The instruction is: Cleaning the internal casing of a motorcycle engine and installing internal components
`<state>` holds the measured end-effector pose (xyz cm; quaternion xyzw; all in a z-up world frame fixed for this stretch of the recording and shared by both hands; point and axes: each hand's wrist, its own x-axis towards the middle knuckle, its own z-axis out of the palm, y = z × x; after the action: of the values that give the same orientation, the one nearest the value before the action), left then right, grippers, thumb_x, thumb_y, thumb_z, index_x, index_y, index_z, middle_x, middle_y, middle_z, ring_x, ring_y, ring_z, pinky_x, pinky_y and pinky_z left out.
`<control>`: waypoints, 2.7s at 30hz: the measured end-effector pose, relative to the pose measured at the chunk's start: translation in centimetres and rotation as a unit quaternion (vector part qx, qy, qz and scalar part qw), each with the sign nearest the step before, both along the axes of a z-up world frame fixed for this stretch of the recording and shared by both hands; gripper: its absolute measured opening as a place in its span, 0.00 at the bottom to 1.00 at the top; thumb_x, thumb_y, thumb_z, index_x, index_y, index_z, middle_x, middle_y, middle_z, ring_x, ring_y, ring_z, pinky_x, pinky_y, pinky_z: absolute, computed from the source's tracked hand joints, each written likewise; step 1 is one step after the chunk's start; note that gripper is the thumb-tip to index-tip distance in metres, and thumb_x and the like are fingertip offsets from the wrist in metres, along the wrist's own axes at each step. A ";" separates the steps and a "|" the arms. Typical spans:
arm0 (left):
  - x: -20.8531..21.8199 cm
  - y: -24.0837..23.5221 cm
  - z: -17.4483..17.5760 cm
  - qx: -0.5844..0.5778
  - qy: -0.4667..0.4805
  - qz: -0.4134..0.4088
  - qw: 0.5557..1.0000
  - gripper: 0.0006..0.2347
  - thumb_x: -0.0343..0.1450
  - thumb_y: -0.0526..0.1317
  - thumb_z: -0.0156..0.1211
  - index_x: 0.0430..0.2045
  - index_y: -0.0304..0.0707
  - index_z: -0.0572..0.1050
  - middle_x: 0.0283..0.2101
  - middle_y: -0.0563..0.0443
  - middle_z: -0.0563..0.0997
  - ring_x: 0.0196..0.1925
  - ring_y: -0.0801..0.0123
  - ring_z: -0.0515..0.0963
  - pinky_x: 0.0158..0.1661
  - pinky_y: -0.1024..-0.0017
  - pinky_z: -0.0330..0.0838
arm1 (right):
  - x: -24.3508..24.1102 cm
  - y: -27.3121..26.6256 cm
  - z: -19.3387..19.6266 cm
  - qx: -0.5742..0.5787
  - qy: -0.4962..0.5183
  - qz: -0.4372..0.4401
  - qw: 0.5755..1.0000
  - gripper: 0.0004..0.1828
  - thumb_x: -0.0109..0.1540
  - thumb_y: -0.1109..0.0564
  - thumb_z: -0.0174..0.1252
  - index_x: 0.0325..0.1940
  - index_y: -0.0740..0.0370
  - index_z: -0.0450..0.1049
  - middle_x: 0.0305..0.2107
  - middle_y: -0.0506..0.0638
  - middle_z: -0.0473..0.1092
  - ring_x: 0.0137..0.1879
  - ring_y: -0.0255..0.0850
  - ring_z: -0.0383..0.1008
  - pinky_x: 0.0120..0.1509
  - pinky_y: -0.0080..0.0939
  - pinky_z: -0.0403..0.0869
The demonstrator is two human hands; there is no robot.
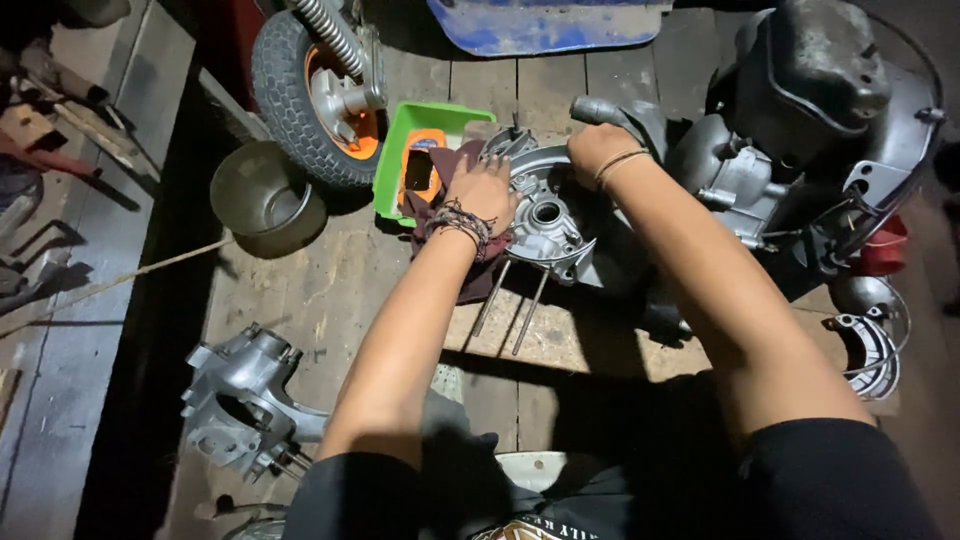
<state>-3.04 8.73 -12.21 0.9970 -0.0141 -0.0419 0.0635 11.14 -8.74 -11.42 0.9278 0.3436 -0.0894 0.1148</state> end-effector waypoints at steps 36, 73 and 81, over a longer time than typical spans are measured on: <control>0.0 -0.1 -0.3 0.012 0.014 0.000 1.000 0.29 0.77 0.54 0.44 0.67 0.30 0.62 0.69 0.34 0.68 0.70 0.50 0.68 0.71 0.44 0.38 | -4.1 -1.4 2.5 -0.042 0.042 -0.061 0.996 0.19 0.64 0.59 0.49 0.51 0.68 0.81 0.51 0.64 0.77 0.53 0.61 0.80 0.50 0.64 0.79; -4.6 -1.0 2.5 -0.123 0.021 -0.012 0.992 0.31 0.76 0.60 0.41 0.69 0.36 0.59 0.72 0.29 0.60 0.75 0.43 0.57 0.73 0.47 0.34 | -4.7 -1.7 1.9 -0.039 -0.038 -0.070 0.996 0.14 0.64 0.62 0.51 0.40 0.62 0.84 0.32 0.57 0.81 0.41 0.56 0.83 0.36 0.61 0.78; -4.2 -0.9 2.7 -0.119 0.014 -0.020 0.993 0.31 0.76 0.60 0.43 0.69 0.35 0.60 0.72 0.28 0.59 0.76 0.43 0.56 0.73 0.49 0.34 | -3.2 -1.9 -0.2 -0.002 0.022 -0.108 0.994 0.16 0.65 0.57 0.52 0.43 0.68 0.83 0.34 0.62 0.80 0.43 0.62 0.82 0.37 0.65 0.78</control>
<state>-7.19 7.78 -9.53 0.9812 -0.0382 -0.0553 0.1808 7.94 -10.63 -11.63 0.9569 0.2442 -0.1226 0.0987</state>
